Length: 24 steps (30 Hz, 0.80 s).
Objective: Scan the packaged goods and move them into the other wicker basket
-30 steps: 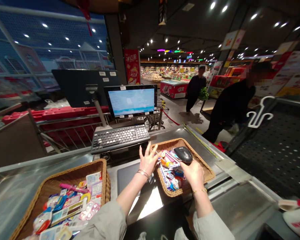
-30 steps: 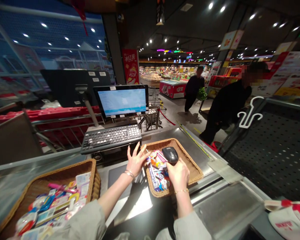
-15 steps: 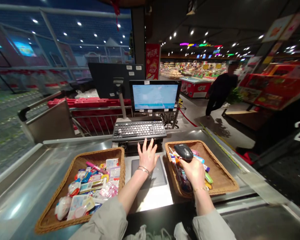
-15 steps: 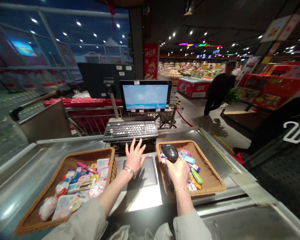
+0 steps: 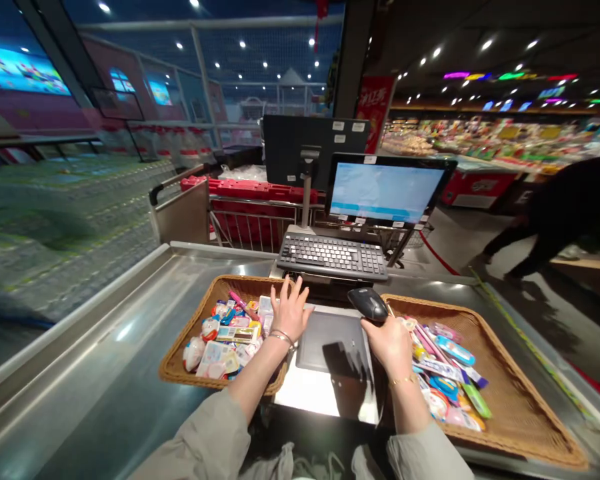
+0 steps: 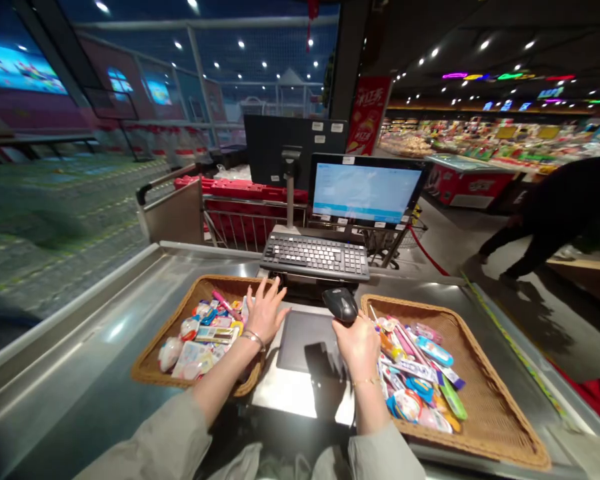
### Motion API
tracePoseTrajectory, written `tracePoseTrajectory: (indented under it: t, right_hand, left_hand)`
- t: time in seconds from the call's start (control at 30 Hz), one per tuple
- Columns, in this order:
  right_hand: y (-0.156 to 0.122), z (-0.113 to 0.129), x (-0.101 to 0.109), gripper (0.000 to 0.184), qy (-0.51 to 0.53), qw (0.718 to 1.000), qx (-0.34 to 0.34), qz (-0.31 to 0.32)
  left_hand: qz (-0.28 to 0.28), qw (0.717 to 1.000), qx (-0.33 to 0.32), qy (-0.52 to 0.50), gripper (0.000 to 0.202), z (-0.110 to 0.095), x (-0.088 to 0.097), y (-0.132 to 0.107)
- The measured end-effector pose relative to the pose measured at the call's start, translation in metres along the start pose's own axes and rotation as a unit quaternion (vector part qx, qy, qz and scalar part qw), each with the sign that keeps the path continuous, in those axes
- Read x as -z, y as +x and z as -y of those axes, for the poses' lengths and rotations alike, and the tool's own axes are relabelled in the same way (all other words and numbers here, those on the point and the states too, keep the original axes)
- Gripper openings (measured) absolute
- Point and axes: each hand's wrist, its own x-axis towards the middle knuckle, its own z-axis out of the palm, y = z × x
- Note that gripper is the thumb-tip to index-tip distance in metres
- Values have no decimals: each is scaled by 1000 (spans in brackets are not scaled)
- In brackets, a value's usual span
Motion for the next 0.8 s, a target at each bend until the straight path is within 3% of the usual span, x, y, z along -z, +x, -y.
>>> tracePoseTrajectory:
  t: [0.37,0.8]
  right_hand:
    - [-12,37,-27,39,-13,998,46,48]
    - [-9,39,-41,40,-27,997,45,64]
  left_hand:
    - [24,997,44,56,45,75,-1,-28]
    - [137,980,95,112,43,175,-20,-28]
